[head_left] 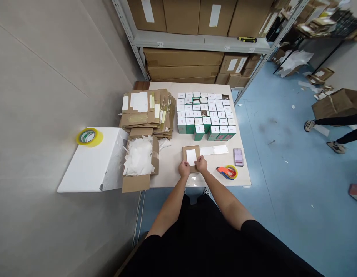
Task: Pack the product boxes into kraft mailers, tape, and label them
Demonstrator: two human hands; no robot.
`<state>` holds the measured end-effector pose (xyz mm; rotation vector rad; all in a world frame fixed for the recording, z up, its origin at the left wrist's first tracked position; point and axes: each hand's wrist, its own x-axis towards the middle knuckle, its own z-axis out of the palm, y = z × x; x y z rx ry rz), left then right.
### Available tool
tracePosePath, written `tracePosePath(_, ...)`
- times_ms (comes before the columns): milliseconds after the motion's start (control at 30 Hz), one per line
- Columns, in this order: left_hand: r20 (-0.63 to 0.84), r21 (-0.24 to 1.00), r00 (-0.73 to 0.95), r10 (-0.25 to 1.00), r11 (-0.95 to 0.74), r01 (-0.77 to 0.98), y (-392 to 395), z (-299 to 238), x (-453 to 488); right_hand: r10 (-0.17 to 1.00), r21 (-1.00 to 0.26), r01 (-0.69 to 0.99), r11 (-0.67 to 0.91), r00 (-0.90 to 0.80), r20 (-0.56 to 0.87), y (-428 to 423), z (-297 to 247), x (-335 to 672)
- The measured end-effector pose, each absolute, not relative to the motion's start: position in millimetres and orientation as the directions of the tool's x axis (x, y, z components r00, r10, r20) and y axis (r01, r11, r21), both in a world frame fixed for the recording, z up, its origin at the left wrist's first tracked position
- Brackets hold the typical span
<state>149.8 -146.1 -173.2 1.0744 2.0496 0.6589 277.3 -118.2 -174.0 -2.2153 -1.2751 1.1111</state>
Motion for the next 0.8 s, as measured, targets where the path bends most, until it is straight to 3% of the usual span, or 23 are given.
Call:
tracePosePath(233, -0.366, 0.629, -0.364, 0.857, 0.516, 0.582, -144.3, -181.4, 152.6, 0.837, -0.577, 0.621, -0.531, 0.276, -0.474, -116.2, -180.1, 277.1)
tracePosePath(500, -0.43, 0.479, -0.309, 0.848, 0.505, 0.719, -135.9, -181.5, 143.7, 0.848, -0.415, 0.791, -0.45, 0.232, -0.476, -105.8, -183.1, 283.2)
tracePosePath(633, -0.326, 0.459, -0.122, 0.937, 0.27, 0.846, -139.2, -178.4, 140.1, 0.829, -0.382, 0.795, -0.471, 0.251, -0.5, -109.4, -186.3, 295.3)
tracePosePath(733, -0.26, 0.48, 0.089, 0.962, 0.048, 0.876, -147.3, -178.8, 141.8, 0.846, -0.431, 0.763, -0.482, 0.278, -0.455, -120.2, -191.0, 298.6)
tracePosePath(800, -0.276, 0.484, 0.147, 0.95, 0.005, 0.875, -153.2, -180.8, 143.9, 0.858, -0.486, 0.727, -0.485, 0.288, -0.426, -128.3, -194.2, 297.9)
